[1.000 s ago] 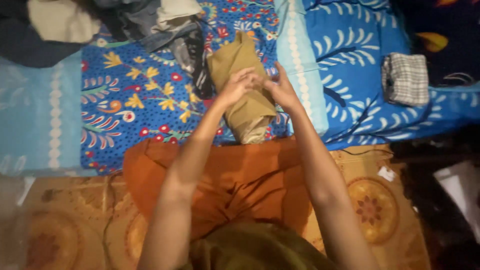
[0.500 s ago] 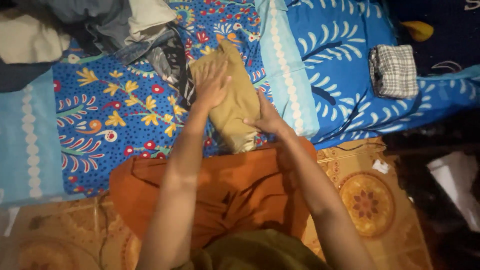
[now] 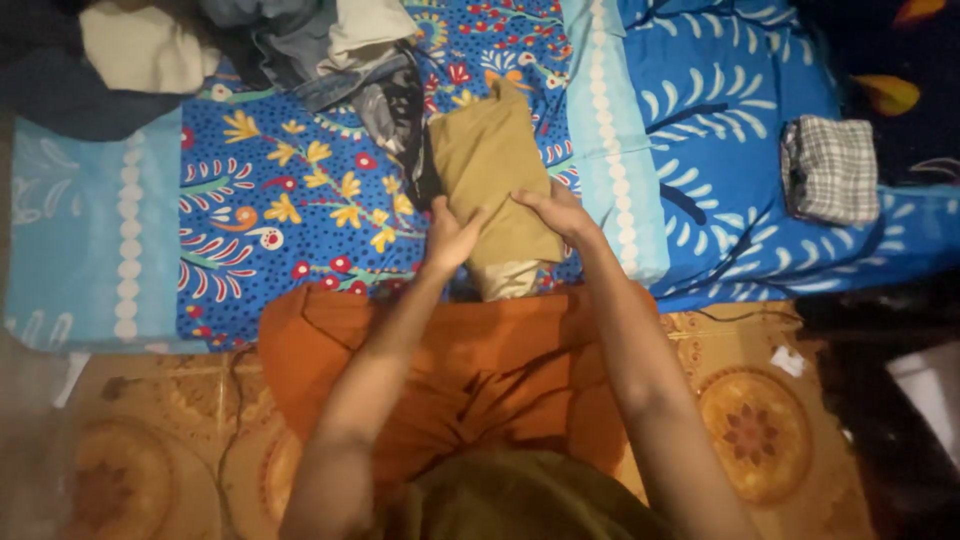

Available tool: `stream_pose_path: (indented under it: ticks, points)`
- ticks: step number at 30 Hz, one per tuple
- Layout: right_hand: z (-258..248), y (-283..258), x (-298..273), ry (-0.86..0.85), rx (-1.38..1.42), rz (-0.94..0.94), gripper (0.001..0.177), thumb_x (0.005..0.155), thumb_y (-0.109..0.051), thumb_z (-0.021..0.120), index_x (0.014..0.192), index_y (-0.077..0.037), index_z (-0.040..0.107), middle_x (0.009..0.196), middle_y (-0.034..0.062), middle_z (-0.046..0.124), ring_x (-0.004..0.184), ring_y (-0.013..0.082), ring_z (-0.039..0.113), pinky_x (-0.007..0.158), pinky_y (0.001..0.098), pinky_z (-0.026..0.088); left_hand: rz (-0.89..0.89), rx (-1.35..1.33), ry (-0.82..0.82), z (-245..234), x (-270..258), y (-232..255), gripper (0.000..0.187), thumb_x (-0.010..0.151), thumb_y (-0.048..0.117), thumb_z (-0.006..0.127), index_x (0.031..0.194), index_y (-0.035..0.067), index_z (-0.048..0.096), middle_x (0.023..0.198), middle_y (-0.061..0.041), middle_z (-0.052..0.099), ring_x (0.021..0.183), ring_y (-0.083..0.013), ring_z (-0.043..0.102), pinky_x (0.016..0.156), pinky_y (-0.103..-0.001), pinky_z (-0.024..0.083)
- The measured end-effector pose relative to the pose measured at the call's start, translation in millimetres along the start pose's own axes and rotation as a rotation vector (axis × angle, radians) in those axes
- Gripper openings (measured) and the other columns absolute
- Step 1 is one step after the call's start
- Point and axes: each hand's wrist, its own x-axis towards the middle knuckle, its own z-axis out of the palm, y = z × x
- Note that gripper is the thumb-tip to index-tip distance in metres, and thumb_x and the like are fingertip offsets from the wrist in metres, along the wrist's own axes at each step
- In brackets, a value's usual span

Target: The recorder folds several items of clothing on a bed.

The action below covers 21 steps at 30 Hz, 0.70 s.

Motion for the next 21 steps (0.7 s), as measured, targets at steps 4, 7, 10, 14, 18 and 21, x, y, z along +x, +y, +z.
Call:
stream_pose_path:
  ticks: [4,7,10,14,18,21]
  points:
    - [-12,3,-14,-0.043,-0.008,0.054,0.053,0.087,-0.031,0.073,0.129,0.000,0.067,0.112,0.0128,0.076,0.095,0.0228,0.073,0.083,0.0368,0.059,0.051,-0.061,-0.005,-10,-30,43,0.096,0.077,0.052,0.083,0.140,-0.006,0.040,0.129,-0.034,0.060,0.120,-0.0465,0.061,0.100,-0.049,0.051]
    - [-35,17,-23,-0.088,0.096,0.084,0.047,0.087,-0.025,0.073,0.126,0.000,0.068,0.109,0.0119,0.076,0.092,0.0222,0.073,0.080,0.0369,0.060,0.066,0.036,-0.047,-5,-54,76,0.100,0.076,0.052,0.082,0.145,-0.004,0.038,0.133,-0.032,0.059,0.121,-0.0470,0.060,0.099,-0.050,0.050]
    - [-70,39,-29,-0.126,0.188,0.044,0.045,0.087,-0.020,0.073,0.126,0.000,0.068,0.109,0.0099,0.076,0.092,0.0195,0.073,0.081,0.0352,0.061,0.121,0.038,-0.083,30,-61,83,0.102,0.076,0.051,0.084,0.146,-0.005,0.036,0.135,-0.032,0.058,0.122,-0.0468,0.058,0.100,-0.051,0.048]
    - [-138,68,-40,-0.033,0.145,-0.033,0.041,0.088,-0.019,0.073,0.125,-0.001,0.069,0.109,0.0075,0.075,0.093,0.0166,0.071,0.081,0.0336,0.059,0.240,-0.049,-0.134,90,-60,112,0.104,0.072,0.046,0.089,0.145,-0.005,0.037,0.136,-0.031,0.058,0.125,-0.0447,0.058,0.104,-0.048,0.047]
    - [-217,75,-58,0.145,0.018,-0.038,0.038,0.089,-0.017,0.072,0.123,-0.001,0.072,0.106,0.0067,0.076,0.089,0.0164,0.070,0.079,0.0335,0.058,0.185,-0.191,-0.264,167,-51,153,0.105,0.067,0.041,0.091,0.147,-0.002,0.037,0.139,-0.026,0.059,0.128,-0.0389,0.059,0.106,-0.044,0.047]
    - [-280,49,-77,0.305,-0.049,-0.074,0.039,0.087,-0.016,0.074,0.123,-0.003,0.072,0.105,0.0047,0.076,0.087,0.0145,0.070,0.077,0.0326,0.058,0.244,-0.380,-0.322,242,-43,186,0.111,0.070,0.037,0.090,0.153,-0.004,0.027,0.144,-0.027,0.054,0.132,-0.0384,0.056,0.111,-0.043,0.044]
